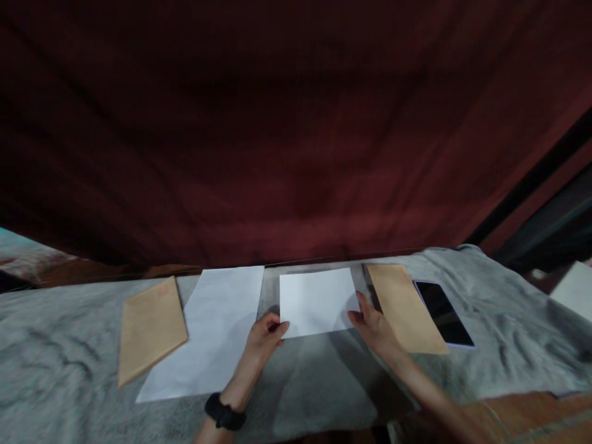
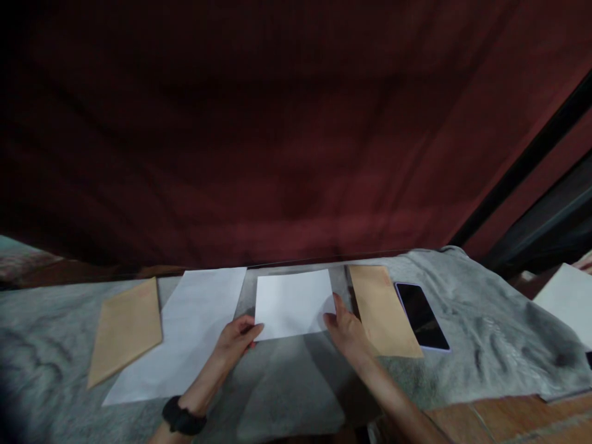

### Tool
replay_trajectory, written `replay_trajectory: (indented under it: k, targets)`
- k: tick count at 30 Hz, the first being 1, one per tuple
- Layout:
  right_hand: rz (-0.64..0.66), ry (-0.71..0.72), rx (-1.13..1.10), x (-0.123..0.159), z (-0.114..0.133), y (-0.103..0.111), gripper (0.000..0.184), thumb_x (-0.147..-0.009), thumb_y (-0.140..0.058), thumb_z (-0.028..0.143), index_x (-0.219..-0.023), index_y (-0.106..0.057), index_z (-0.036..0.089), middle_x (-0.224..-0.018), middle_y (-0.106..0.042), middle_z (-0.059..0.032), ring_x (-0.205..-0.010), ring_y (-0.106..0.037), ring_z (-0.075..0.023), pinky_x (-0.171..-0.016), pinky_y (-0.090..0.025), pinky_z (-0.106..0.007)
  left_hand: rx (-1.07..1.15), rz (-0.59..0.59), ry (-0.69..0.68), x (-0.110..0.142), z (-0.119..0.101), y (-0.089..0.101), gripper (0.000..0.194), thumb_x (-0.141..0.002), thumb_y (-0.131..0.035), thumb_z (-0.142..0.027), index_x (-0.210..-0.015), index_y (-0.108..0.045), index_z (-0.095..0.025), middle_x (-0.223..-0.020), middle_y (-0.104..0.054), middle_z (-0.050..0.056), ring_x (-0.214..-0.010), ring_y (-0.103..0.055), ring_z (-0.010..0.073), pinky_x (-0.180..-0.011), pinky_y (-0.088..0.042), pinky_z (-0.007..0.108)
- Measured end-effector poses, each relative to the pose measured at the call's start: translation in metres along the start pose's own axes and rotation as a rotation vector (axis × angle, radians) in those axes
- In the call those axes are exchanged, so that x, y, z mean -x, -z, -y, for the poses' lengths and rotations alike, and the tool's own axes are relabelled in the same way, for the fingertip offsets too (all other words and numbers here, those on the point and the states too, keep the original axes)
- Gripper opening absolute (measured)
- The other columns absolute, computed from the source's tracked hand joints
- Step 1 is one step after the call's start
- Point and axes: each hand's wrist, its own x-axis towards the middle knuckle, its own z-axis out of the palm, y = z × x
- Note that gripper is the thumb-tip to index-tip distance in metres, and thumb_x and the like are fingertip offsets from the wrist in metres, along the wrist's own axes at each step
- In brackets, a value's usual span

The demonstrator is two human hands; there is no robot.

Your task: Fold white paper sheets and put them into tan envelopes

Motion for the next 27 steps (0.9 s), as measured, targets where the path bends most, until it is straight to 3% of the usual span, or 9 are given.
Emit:
replay_trajectory:
  k: [3,6,15,24,27]
  targets:
    - [0.013,0.015,0.134,0.003,0.002,-0.002,0.06,-0.098,-0.044,0.032,-0.153,-0.037,0.009,-0.09,-0.078,-0.0118,-0.081,-0.075,-0.0295,-0.072,-0.054,-0.036,0.043,-0.023,-0.053,-0.003,0.006,-0.003,0.039,-0.057,-0.079,-0.051,-0.068,-0.055,-0.022,-0.055,-0.053,-0.008,-0.046,-0.049,0.0108,-0.045,-0.038,0.023]
    - [0.02,0.059,0.215,0.005,0.005,-0.002,0.062,-0.097,-0.047,0.029,-0.155,-0.036,0.009,-0.088,-0.078,-0.0111,-0.08,-0.075,-0.0292,-0.075,-0.054,-0.036,0.02,-0.03,-0.072,-0.003,0.009,-0.003,0.036,-0.059,-0.076,-0.045,-0.077,-0.054,-0.024,-0.057,-0.055,-0.009,-0.043,-0.049,0.0112,-0.044,-0.038,0.024]
    - [-0.003,0.113,0.395,0.01,0.009,-0.01,0.053,-0.096,-0.048,0.023,-0.148,-0.047,0.012,-0.103,-0.077,-0.014,-0.094,-0.072,-0.0291,-0.088,-0.05,-0.04,-0.286,-0.058,-0.089,-0.004,0.014,-0.002,0.03,-0.074,-0.066,-0.021,-0.101,-0.055,-0.023,-0.056,-0.054,-0.01,-0.044,-0.052,0.0139,-0.05,-0.034,0.026]
    - [-0.083,0.129,0.466,0.011,0.017,0.001,0.048,-0.098,-0.051,0.027,-0.143,-0.053,0.011,-0.119,-0.07,-0.0181,-0.107,-0.065,-0.0332,-0.094,-0.047,-0.048,-0.537,-0.077,-0.091,-0.001,0.006,-0.005,0.033,-0.079,-0.064,-0.015,-0.111,-0.06,-0.021,-0.064,-0.056,-0.008,-0.056,-0.057,0.0132,-0.056,-0.037,0.024]
    - [-0.084,0.232,0.367,0.005,0.024,-0.005,0.048,-0.101,-0.046,0.03,-0.145,-0.052,0.013,-0.138,-0.062,-0.018,-0.123,-0.059,-0.031,-0.103,-0.046,-0.046,-0.563,-0.052,-0.08,-0.001,0.004,-0.005,0.035,-0.079,-0.065,-0.014,-0.113,-0.06,-0.021,-0.065,-0.057,-0.008,-0.056,-0.058,0.0131,-0.056,-0.038,0.024]
